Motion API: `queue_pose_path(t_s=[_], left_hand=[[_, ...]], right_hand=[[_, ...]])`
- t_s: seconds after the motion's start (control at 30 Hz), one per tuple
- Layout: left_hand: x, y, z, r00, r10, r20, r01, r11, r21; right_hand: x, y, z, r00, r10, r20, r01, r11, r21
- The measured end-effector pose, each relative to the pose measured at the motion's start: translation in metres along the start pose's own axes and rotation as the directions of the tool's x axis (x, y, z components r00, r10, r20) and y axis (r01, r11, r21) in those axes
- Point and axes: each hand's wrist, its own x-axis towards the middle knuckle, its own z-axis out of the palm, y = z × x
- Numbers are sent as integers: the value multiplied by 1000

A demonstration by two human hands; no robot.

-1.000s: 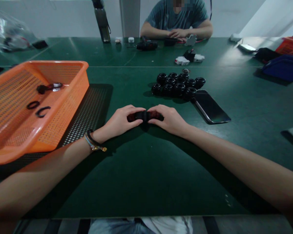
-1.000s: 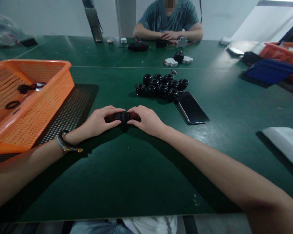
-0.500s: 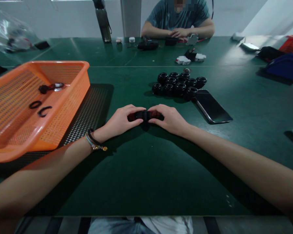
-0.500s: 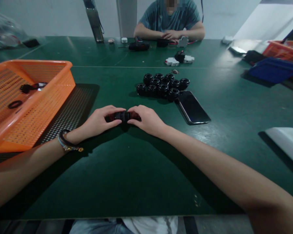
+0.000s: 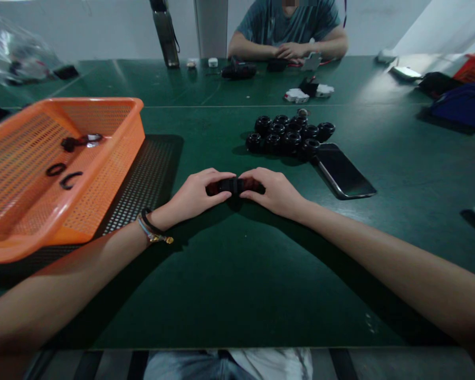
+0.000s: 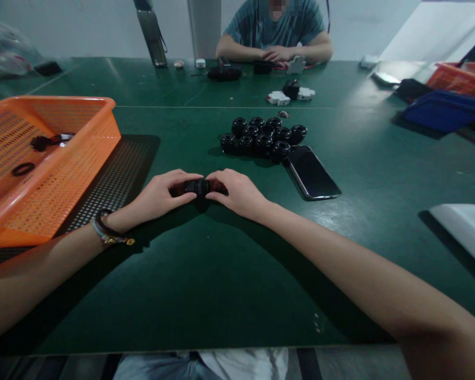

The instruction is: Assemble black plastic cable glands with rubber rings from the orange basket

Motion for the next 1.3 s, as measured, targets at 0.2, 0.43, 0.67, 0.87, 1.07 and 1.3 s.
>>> queue_pose_path(t_s=[0.2,0.43,0.67,0.87,1.07,1.3], left_hand=[[0,0,0,1000,3,-9,-3,1000,-1],[0,0,0,1000,20,-4,-20,1000,16],[0,0,0,1000,22,-1,-22,1000,15],[0,0,0,1000,18,-2,-18,1000,19],[0,-2,1,1000,29,-12,-29,999,16],[0,-2,1,999,30,-12,-30,999,12]], right_hand=[[0,1,0,1000,-10,-4,10,1000,-6],[-1,0,0,999,-40,-7,40,999,-3],[-1,1,2,999,-37,-22,38,999,7],[-1,0,2,999,-33,-20,33,999,3],[-1,0,2,999,-39,-16,39,999,-5],[-1,-1,1,998,-56,-12,56,998,-7]])
